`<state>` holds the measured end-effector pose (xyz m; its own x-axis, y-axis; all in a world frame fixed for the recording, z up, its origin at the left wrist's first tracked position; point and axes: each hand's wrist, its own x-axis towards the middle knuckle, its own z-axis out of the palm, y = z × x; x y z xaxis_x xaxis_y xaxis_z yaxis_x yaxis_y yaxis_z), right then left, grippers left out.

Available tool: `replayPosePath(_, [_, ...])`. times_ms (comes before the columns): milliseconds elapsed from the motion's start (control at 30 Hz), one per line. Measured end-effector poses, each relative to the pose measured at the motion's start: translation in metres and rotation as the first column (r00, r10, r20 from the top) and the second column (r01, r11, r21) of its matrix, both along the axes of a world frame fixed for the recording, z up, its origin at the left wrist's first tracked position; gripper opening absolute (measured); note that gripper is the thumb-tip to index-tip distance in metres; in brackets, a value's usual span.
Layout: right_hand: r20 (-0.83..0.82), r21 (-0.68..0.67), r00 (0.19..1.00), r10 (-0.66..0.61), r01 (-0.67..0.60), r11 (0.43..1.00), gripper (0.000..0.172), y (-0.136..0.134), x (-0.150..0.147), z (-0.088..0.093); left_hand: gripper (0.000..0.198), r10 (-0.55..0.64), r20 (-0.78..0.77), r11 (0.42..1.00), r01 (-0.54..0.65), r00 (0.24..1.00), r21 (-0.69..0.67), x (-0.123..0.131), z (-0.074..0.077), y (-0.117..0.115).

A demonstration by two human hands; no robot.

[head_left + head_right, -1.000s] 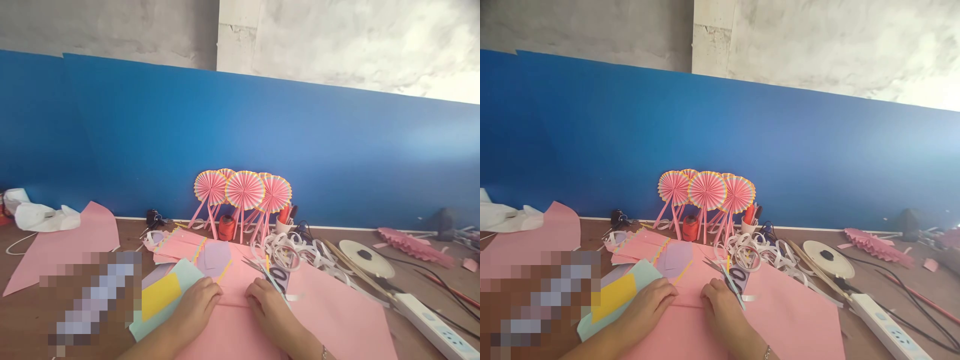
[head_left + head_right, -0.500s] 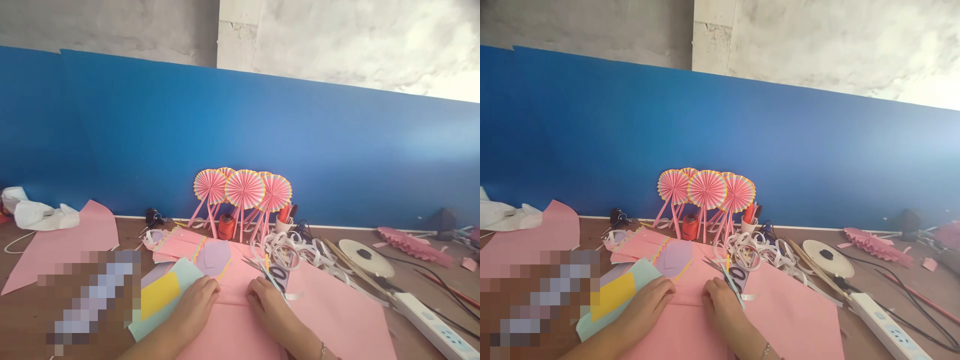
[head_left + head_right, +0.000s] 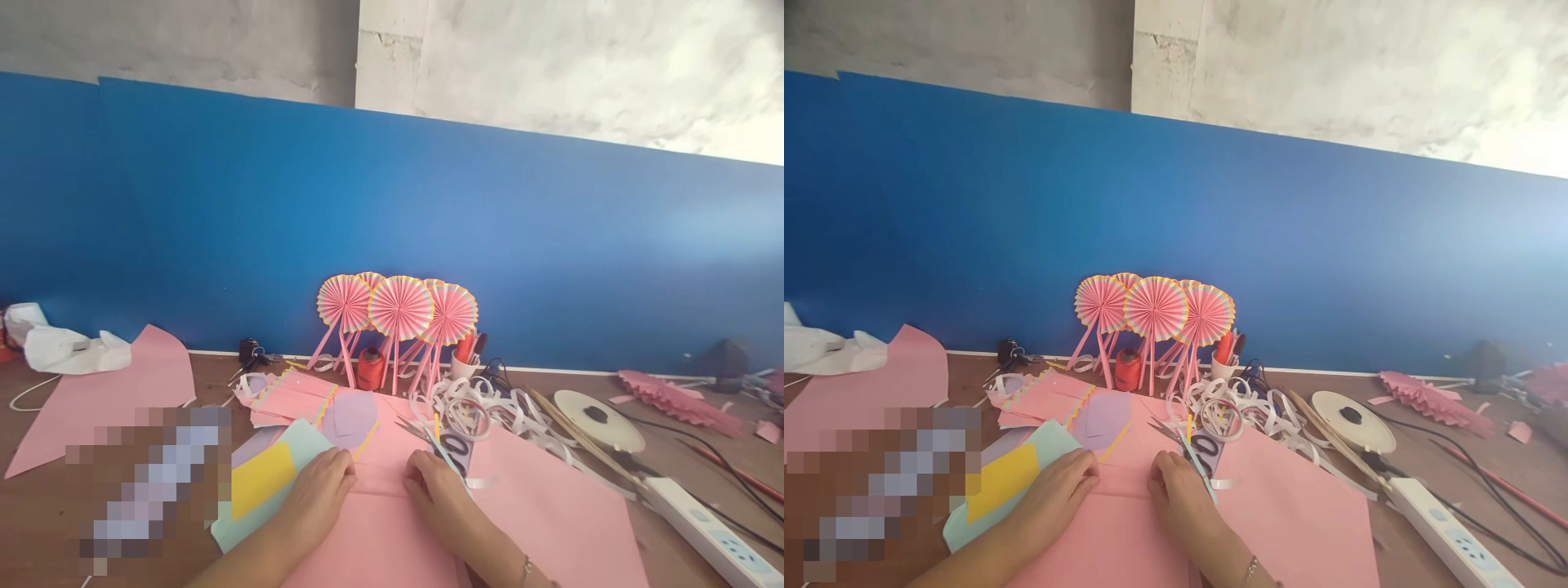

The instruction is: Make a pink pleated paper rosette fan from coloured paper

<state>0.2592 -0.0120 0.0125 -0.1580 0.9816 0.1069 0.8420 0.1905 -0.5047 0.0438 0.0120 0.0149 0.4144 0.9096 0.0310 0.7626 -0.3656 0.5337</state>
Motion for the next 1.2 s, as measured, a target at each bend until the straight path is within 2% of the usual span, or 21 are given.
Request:
replayPosePath(367, [0.015, 0.027, 0.999, 0.036, -0.036, 0.999, 0.019, 0.001, 0.000, -0.003, 0.023, -0.029, -0.024, 0.998, 0.030, 0.999, 0.060, 0.000, -0.001, -0.001])
replayPosePath(600, [0.001, 0.010, 0.999, 0.043, -0.043, 0.999, 0.019, -0.001, 0.001, 0.001, 0.022, -0.033, 0.032, 0.998, 0.031, 0.999, 0.049, -0.001, 0.000, -0.001])
replayPosePath(733, [0.027, 0.021, 0.998, 0.057, -0.057, 0.998, 0.019, -0.002, 0.002, -0.001, 0.024, -0.044, -0.041, 0.995, 0.047, 0.998, 0.093, -0.002, -0.003, -0.001])
replayPosePath(833, [0.151, 0.124, 0.982, 0.114, -0.133, 0.983, 0.028, -0.003, 0.001, -0.007, 0.029, -0.069, -0.135, 0.963, 0.101, 0.988, 0.250, -0.002, -0.010, -0.003])
replayPosePath(900, [0.264, 0.201, 0.949, 0.171, -0.228, 0.953, 0.034, -0.004, -0.001, -0.009, 0.040, -0.128, -0.190, 0.915, 0.189, 0.974, 0.356, -0.001, -0.014, -0.004])
replayPosePath(967, [0.347, 0.227, 0.908, 0.234, -0.323, 0.919, 0.031, -0.005, -0.003, -0.008, 0.043, -0.206, -0.262, 0.864, 0.301, 0.943, 0.403, -0.001, -0.015, -0.006])
replayPosePath(1067, [0.393, 0.177, 0.872, 0.291, -0.382, 0.907, 0.024, -0.006, -0.003, -0.001, 0.034, -0.248, -0.354, 0.832, 0.385, 0.902, 0.399, -0.004, -0.013, -0.005])
replayPosePath(1200, [0.380, 0.070, 0.885, 0.269, -0.318, 0.946, 0.025, -0.009, 0.002, 0.012, 0.026, -0.222, -0.370, 0.838, 0.370, 0.902, 0.400, -0.013, -0.008, 0.002])
